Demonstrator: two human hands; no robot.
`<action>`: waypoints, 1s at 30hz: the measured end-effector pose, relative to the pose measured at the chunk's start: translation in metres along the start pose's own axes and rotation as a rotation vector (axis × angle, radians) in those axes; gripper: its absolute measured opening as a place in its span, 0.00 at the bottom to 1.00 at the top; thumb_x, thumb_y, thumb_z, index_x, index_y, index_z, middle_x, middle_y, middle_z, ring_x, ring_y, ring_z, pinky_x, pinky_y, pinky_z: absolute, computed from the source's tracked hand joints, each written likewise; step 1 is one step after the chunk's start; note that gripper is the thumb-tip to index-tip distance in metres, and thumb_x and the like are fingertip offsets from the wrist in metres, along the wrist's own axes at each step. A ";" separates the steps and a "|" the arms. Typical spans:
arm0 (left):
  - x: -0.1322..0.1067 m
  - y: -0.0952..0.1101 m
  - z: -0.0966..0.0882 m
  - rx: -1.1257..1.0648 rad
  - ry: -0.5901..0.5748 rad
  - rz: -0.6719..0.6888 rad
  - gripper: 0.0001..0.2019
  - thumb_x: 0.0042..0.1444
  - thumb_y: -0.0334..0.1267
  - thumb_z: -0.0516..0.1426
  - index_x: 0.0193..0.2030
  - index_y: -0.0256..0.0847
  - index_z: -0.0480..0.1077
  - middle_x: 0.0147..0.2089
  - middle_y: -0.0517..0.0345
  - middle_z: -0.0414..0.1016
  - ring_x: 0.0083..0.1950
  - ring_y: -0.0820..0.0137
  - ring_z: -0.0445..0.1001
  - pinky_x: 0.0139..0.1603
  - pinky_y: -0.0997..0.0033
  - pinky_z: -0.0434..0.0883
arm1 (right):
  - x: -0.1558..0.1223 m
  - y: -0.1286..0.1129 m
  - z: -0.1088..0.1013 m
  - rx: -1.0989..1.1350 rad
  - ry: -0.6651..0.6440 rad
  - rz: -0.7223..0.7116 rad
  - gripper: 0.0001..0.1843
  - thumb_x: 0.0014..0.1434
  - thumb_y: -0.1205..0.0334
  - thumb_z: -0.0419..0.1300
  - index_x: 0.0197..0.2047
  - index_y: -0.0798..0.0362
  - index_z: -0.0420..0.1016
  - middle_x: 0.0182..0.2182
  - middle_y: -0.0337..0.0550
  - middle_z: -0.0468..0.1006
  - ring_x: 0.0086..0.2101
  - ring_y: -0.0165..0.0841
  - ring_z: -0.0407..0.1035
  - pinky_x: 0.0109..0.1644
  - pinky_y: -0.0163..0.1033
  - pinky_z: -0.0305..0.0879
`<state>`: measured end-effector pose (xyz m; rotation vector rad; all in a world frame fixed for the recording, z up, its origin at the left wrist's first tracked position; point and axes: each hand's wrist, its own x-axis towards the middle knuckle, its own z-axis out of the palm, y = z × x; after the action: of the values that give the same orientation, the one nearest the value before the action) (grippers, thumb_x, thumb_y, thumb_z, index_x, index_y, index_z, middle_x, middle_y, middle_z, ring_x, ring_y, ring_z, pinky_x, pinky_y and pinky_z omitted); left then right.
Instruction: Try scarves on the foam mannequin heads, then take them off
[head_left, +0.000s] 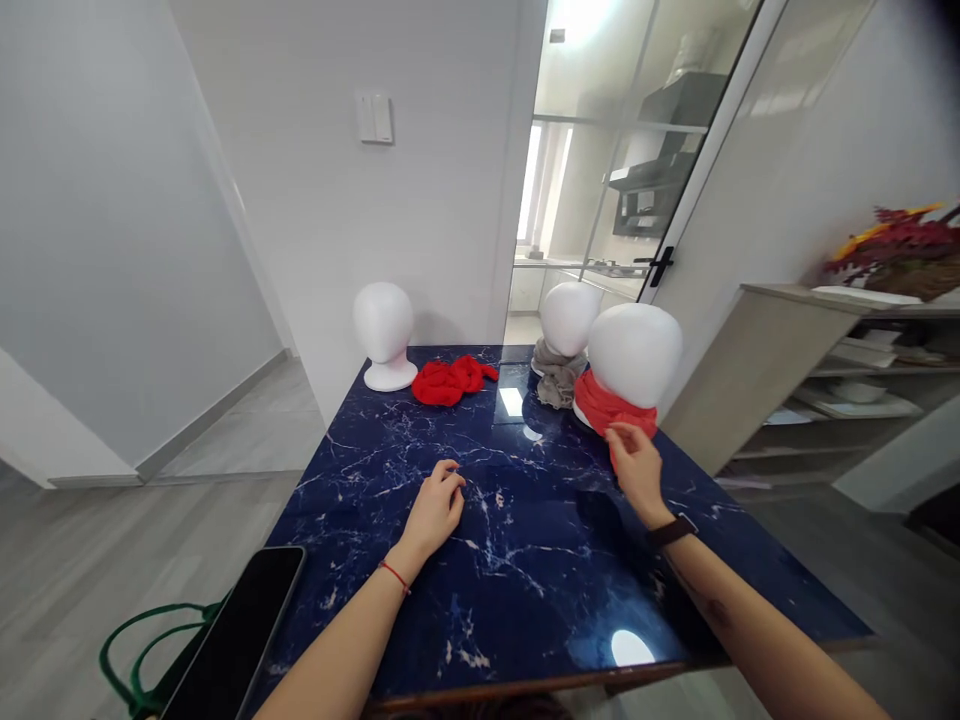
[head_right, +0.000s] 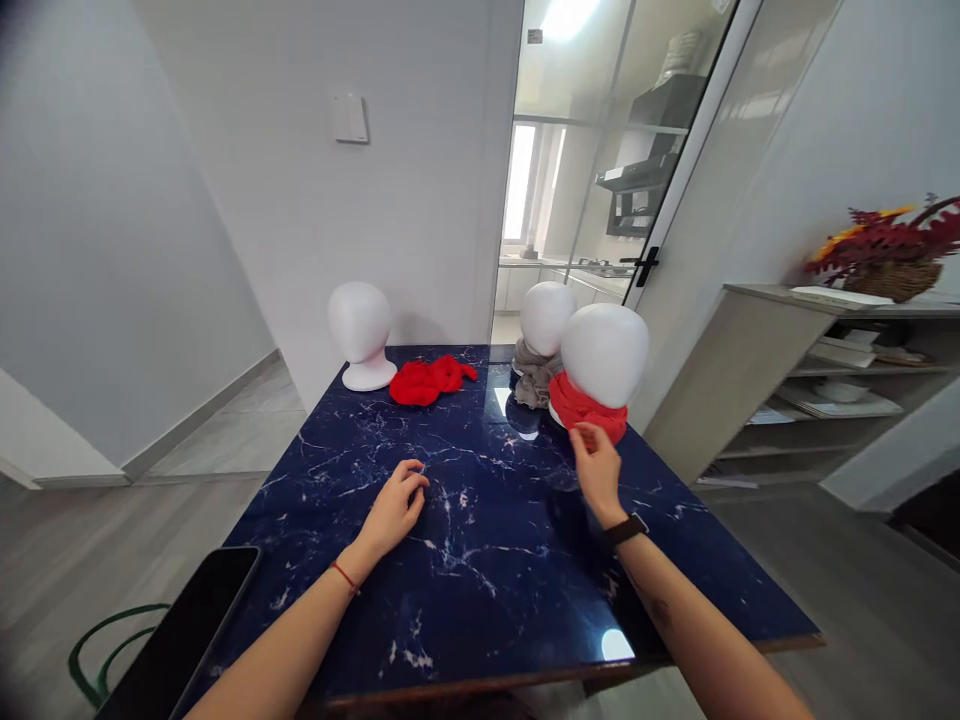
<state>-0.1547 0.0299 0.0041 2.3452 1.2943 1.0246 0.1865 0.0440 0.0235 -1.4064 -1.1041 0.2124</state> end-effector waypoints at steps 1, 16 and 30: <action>0.000 0.000 0.001 -0.018 0.002 -0.006 0.11 0.56 0.28 0.48 0.37 0.41 0.70 0.51 0.50 0.65 0.47 0.66 0.71 0.51 0.58 0.70 | 0.013 0.011 -0.011 -0.053 0.154 -0.004 0.19 0.54 0.49 0.56 0.41 0.55 0.70 0.36 0.46 0.74 0.37 0.36 0.69 0.48 0.47 0.64; 0.059 0.044 0.088 -0.516 -0.086 -0.100 0.25 0.51 0.28 0.54 0.57 0.43 0.61 0.56 0.47 0.65 0.53 0.65 0.69 0.52 0.60 0.70 | 0.114 0.118 -0.022 0.127 0.189 0.208 0.31 0.54 0.37 0.44 0.49 0.52 0.65 0.45 0.44 0.70 0.47 0.37 0.64 0.52 0.44 0.61; 0.168 0.090 0.209 -0.986 -0.026 -0.292 0.37 0.45 0.27 0.58 0.64 0.44 0.55 0.66 0.44 0.55 0.63 0.56 0.61 0.59 0.55 0.64 | 0.117 0.143 -0.019 0.156 0.207 0.159 0.24 0.43 0.48 0.59 0.41 0.55 0.70 0.38 0.44 0.74 0.40 0.36 0.66 0.48 0.42 0.60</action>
<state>0.1059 0.1366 -0.0206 1.3766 0.7878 1.1564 0.3287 0.1470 -0.0376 -1.3439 -0.7902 0.2553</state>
